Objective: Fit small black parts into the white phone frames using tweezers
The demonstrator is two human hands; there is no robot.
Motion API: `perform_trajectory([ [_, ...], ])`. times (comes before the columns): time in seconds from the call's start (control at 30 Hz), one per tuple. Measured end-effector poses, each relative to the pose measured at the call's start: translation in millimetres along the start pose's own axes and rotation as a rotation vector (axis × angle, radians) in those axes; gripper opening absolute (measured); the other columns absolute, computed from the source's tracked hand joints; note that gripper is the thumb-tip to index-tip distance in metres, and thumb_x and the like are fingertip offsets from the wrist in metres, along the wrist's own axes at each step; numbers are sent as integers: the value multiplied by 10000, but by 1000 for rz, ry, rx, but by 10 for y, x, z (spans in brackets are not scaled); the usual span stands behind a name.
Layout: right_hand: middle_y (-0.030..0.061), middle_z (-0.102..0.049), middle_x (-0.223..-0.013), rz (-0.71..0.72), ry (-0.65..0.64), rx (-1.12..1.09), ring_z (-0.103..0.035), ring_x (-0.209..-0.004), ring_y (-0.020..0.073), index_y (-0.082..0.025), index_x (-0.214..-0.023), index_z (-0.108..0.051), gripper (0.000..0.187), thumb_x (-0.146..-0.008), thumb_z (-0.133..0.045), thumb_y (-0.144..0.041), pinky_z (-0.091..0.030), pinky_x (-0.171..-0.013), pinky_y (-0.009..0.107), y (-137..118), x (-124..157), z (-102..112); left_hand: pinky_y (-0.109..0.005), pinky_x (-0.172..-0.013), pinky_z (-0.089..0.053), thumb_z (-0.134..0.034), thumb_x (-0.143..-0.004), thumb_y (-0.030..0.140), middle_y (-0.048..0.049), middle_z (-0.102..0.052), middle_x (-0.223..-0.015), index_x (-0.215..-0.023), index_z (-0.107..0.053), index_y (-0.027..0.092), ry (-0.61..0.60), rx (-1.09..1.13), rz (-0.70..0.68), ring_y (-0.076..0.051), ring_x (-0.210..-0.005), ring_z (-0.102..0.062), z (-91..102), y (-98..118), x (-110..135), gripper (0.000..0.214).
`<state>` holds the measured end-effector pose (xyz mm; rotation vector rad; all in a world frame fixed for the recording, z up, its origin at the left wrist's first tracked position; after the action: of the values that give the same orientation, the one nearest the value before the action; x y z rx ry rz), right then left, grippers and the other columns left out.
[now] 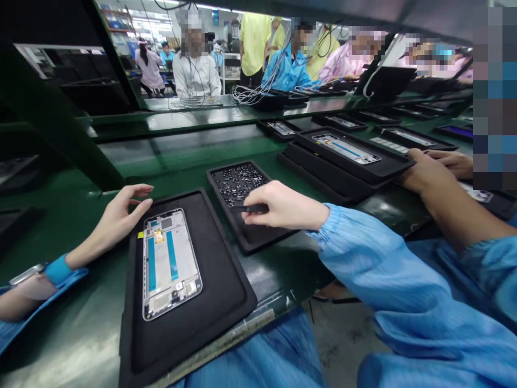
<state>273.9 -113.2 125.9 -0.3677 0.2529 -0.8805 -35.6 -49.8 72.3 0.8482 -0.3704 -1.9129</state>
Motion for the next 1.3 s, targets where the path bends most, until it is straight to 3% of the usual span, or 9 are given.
perform_trajectory([
  [0.1, 8, -658, -807, 211, 98, -93, -590, -734, 119, -151, -867, -674, 130, -783, -624, -237, -414, -680, 205, -74, -471, -79, -334, -881, -416, -416, -828, 380, -40, -609, -992, -947, -594, 196, 48, 17, -90, -226, -971, -526, 52, 148, 94, 283],
  [0.23, 25, -648, -807, 456, 173, -202, -590, -750, 118, -121, -853, -678, 104, -770, -642, -173, -427, -696, 203, -280, -1096, -321, -333, -921, -384, -408, -860, 393, -35, -627, -973, -932, -636, 212, -90, 138, -93, -225, -1000, -498, 68, 227, 237, 300],
  [0.33, 40, -638, -765, 554, 221, -252, -595, -710, 120, -92, -813, -681, 96, -739, -676, -153, -442, -670, 201, -373, -1299, -457, -327, -924, -381, -403, -878, 401, -51, -615, -976, -918, -652, 197, -188, 267, -48, -225, -1031, -470, 48, 204, 295, 324],
  [0.47, 54, -634, -744, 629, 250, -290, -600, -660, 111, -76, -803, -686, 94, -790, -621, -142, -455, -635, 194, -381, -1300, -504, -301, -883, -400, -447, -867, 416, -64, -571, -966, -843, -668, 168, -259, 398, 10, -213, -985, -499, 11, 194, 297, 333],
  [0.63, 44, -648, -770, 617, 257, -323, -612, -691, 114, -105, -827, -688, 84, -785, -632, -151, -462, -646, 193, -370, -1283, -498, -275, -769, -431, -543, -811, 430, -51, -587, -861, -761, -659, 151, -200, 520, 76, -188, -834, -543, -15, 205, 277, 306],
  [0.77, 29, -667, -786, 452, 344, -377, -613, -681, 114, -120, -822, -678, 75, -767, -653, -165, -457, -635, 195, -373, -1279, -571, -251, -703, -432, -587, -784, 406, -31, -611, -742, -726, -641, 143, -79, 553, 168, -164, -737, -553, -33, 167, 271, 274],
  [0.93, 20, -672, -765, 258, 409, -419, -602, -628, 103, -125, -815, -683, 82, -794, -617, -169, -441, -589, 195, -366, -1249, -732, -262, -749, -434, -564, -802, 388, -57, -661, -813, -760, -679, 138, 0, 538, 202, -186, -807, -582, -57, 147, 274, 279],
  [1.03, 33, -674, -787, 270, 460, -390, -613, -710, 123, -121, -822, -683, 79, -783, -625, -158, -450, -646, 209, -367, -1245, -790, -257, -721, -429, -549, -817, 378, -46, -662, -790, -747, -682, 144, 6, 492, 173, -179, -783, -582, -70, 151, 276, 279],
  [1.3, 22, -638, -748, 369, 543, -321, -587, -683, 114, -136, -783, -665, 143, -710, -606, -28, -448, -629, 208, -391, -1231, -817, -265, -698, -435, -499, -851, 346, -50, -666, -816, -810, -680, 148, -9, 411, 118, -172, -764, -584, -101, 144, 286, 271],
])
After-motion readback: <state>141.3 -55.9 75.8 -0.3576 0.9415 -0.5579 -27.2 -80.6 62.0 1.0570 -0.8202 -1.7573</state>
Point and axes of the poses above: each hand's wrist, its own x-axis away from the middle knuckle, its own z-axis out of the back of the hand, y = z × x, the point moved 1 cm from there along -x, towards the middle knuckle
